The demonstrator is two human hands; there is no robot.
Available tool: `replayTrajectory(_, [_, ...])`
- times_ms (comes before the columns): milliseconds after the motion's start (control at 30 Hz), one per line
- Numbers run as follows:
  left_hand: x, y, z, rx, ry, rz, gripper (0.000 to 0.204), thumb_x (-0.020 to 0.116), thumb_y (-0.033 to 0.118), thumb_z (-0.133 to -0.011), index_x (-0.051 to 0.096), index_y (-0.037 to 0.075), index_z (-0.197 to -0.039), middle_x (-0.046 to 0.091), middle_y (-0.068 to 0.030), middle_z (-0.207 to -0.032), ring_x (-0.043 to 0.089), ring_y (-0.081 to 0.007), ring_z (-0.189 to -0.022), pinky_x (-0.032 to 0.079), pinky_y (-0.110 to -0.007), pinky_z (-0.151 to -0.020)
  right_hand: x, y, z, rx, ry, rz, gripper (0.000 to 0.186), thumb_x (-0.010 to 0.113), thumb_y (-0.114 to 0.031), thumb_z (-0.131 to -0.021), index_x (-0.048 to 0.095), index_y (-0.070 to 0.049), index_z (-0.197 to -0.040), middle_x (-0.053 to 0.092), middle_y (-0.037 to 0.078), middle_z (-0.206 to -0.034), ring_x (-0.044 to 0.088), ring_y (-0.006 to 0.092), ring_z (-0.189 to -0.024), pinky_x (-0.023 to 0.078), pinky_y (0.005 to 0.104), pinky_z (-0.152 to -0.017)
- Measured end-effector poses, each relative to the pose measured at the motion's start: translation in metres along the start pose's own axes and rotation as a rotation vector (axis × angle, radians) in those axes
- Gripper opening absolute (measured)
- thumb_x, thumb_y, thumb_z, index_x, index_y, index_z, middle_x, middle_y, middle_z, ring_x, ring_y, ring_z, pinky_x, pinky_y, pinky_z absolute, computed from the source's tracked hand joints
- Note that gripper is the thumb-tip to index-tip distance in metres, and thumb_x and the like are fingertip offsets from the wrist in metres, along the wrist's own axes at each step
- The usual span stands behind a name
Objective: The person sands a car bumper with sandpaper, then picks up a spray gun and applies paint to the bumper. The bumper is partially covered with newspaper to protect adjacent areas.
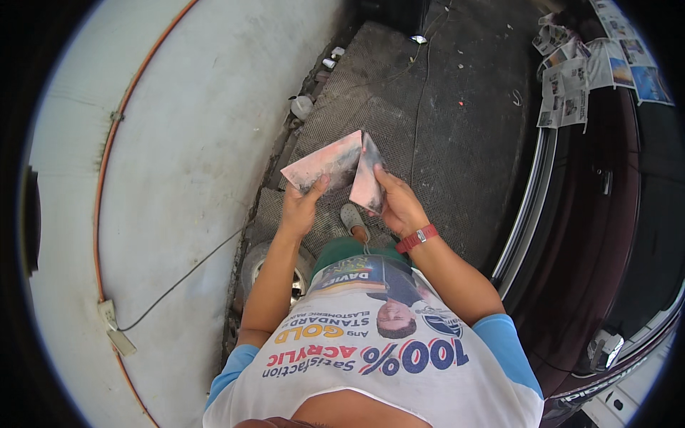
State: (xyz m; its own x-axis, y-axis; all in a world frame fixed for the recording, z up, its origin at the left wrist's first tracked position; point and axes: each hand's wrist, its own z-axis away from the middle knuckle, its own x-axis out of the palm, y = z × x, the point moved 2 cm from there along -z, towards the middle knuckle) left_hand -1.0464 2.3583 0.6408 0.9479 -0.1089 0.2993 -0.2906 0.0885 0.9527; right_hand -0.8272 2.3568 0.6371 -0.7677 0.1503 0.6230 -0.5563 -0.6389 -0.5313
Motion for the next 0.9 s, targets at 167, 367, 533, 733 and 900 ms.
replayTrajectory(167, [-0.027,0.021,-0.040,0.042,0.030,-0.242,0.034,0.068,0.021,-0.105,0.067,-0.003,-0.128,0.074,-0.0099,-0.120,0.067,-0.0160,-0.111,0.051,-0.033,-0.097,0.068,-0.082,-0.062,-0.430,0.090,0.134,0.025,0.067,-0.020,-0.105,0.062,-0.001,-0.120,0.073,0.009,-0.111,0.072,0.0165,-0.092,0.061,0.0331,-0.083])
replayTrajectory(367, [-0.034,0.033,-0.084,0.007,0.031,-0.307,0.031,0.069,0.024,-0.104,0.071,-0.003,-0.120,0.077,-0.0096,-0.108,0.069,-0.0144,-0.101,0.053,-0.032,-0.089,0.089,-0.074,-0.113,-0.616,-0.134,1.058,0.032,0.073,-0.016,-0.097,0.061,0.001,-0.121,0.068,0.009,-0.108,0.063,0.0155,-0.104,0.052,0.0338,-0.090])
replayTrajectory(533, [-0.033,0.057,-0.119,-0.018,0.123,-0.406,0.032,0.072,0.027,-0.102,0.073,-0.003,-0.115,0.078,-0.0083,-0.100,0.070,-0.0144,-0.093,0.054,-0.033,-0.085,0.088,-0.122,-0.174,-0.535,0.029,0.539,0.033,0.075,-0.018,-0.098,0.061,-0.001,-0.122,0.064,0.003,-0.105,0.058,0.0101,-0.099,0.051,0.0296,-0.088])
replayTrajectory(733, [-0.034,0.039,-0.179,-0.109,0.210,-0.416,0.030,0.073,0.022,-0.100,0.073,-0.004,-0.115,0.077,-0.0097,-0.105,0.070,-0.0144,-0.094,0.054,-0.033,-0.085,0.083,-0.177,-0.231,-0.728,-0.289,1.049,0.033,0.077,-0.017,-0.097,0.062,-0.001,-0.122,0.067,0.002,-0.100,0.061,0.0100,-0.093,0.053,0.0294,-0.084])
replayTrajectory(900, [-0.011,0.056,-0.238,-0.205,0.504,0.019,0.032,0.077,0.011,-0.092,0.068,-0.006,-0.117,0.076,-0.0140,-0.110,0.072,-0.0202,-0.099,0.057,-0.038,-0.088,0.048,-0.288,-0.277,-0.402,-0.227,0.402,0.027,0.077,-0.017,-0.097,0.068,-0.002,-0.117,0.074,0.004,-0.106,0.068,0.0112,-0.095,0.057,0.0269,-0.082])
